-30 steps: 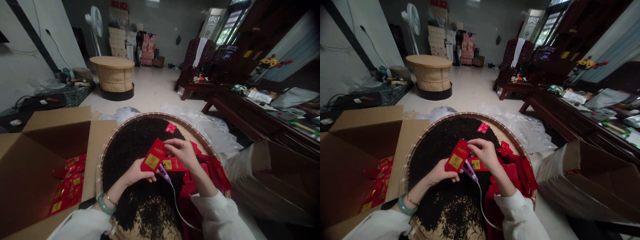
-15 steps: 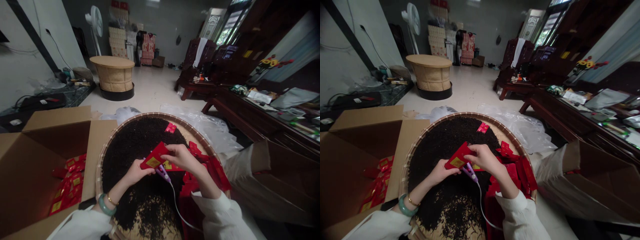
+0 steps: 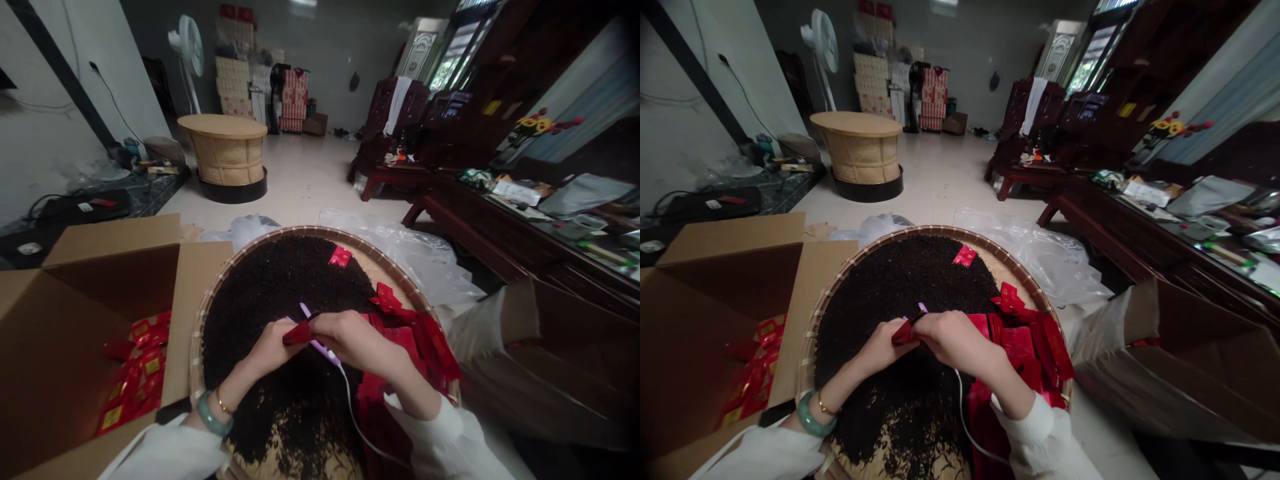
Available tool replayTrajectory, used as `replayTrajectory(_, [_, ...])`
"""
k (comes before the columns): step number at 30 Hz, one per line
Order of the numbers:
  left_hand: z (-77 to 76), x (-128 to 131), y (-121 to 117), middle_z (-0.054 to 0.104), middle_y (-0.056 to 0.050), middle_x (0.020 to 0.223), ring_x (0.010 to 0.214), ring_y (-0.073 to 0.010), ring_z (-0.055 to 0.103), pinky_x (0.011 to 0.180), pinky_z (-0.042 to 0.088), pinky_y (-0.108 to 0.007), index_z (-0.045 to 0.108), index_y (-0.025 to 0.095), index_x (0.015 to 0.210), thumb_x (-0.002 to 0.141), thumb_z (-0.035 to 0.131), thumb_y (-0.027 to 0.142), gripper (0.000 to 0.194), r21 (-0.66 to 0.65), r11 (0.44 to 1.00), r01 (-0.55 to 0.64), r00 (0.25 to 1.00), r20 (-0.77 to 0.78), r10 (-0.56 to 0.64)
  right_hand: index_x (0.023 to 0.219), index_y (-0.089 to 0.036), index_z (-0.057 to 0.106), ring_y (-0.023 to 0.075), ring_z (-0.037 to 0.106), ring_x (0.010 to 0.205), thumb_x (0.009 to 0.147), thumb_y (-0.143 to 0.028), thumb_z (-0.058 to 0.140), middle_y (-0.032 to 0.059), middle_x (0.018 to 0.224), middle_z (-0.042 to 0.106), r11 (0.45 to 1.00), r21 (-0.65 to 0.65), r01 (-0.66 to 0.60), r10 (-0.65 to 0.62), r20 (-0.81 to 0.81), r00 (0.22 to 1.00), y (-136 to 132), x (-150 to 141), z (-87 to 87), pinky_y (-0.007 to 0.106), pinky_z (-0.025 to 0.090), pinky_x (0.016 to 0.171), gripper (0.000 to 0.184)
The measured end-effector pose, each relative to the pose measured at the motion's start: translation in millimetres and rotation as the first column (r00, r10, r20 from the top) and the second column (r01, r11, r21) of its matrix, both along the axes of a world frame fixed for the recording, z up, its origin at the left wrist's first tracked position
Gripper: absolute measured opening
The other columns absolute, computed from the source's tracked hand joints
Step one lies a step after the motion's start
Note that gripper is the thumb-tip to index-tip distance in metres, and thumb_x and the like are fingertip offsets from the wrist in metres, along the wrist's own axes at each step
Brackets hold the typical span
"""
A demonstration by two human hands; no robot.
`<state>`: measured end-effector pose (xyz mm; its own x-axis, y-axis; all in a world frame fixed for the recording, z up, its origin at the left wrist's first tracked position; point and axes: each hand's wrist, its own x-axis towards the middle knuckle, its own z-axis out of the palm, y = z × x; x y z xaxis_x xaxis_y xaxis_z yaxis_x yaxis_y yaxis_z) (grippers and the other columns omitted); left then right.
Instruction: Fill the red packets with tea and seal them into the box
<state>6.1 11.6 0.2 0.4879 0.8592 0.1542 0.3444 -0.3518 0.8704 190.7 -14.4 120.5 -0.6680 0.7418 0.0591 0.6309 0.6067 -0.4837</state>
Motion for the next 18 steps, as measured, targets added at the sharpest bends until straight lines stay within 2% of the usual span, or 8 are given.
replayTrajectory(2, [0.7,-1,0,0.07,-0.005,0.071,0.068,-0.0178,0.062,0.065,0.047,-0.027,0.071,0.015,0.071,0.073,0.063,0.017,0.009,0.071,0.997,0.025,0.999,0.041,-0.028,0.096,-0.016,0.065,0.0157,0.067,0.08,0.09,-0.009,0.046,0.0072,0.089,0.071,0.994,0.099,-0.054,0.054,0.004,0.999,-10,-4,-1.2,0.023,0.048,0.067,0.021])
replayTrajectory(4, [5.2,-1,-2,0.073,-0.007,0.08,0.075,-0.0198,0.065,0.071,0.049,-0.029,0.074,0.016,0.082,0.075,0.06,0.016,0.016,0.072,0.996,0.05,0.991,0.124,-0.059,0.103,-0.018,0.062,0.0148,0.066,0.083,0.092,-0.012,0.043,0.0071,0.095,0.07,0.973,0.215,-0.082,0.1,-0.071,0.993,-20,-5,1.0,0.022,0.049,0.067,0.023])
replayTrajectory(8, [19.4,-3,-5,0.075,-0.007,0.09,0.082,-0.0214,0.068,0.079,0.05,-0.032,0.075,0.02,0.093,0.079,0.06,0.022,0.02,0.027,0.998,0.057,0.98,0.187,-0.061,0.106,-0.019,0.06,0.015,0.064,0.085,0.091,-0.021,0.05,0.0078,0.099,0.067,0.922,0.387,-0.018,0.111,-0.219,0.969,-33,2,11.6,0.024,0.051,0.068,0.018])
replayTrajectory(13, [27.2,-2,-7,0.075,-0.006,0.088,0.08,-0.0214,0.068,0.078,0.051,-0.031,0.075,0.021,0.091,0.079,0.061,0.025,0.019,-0.012,0.997,0.078,0.975,0.208,-0.074,0.102,-0.019,0.061,0.0182,0.06,0.087,0.088,-0.033,0.056,0.0107,0.101,0.063,0.926,0.376,-0.036,0.098,-0.148,0.984,-33,8,12.3,0.029,0.052,0.07,0.02])
replayTrajectory(18, [16.6,-1,-7,0.072,-0.006,0.078,0.076,-0.0207,0.066,0.071,0.049,-0.027,0.073,0.017,0.08,0.076,0.064,0.026,0.013,-0.001,0.994,0.107,0.983,0.149,-0.106,0.099,-0.02,0.06,0.0172,0.061,0.086,0.092,-0.027,0.05,0.0098,0.101,0.064,0.955,0.296,0.016,0.024,-0.13,0.991,-28,3,-2.3,0.027,0.052,0.071,0.014])
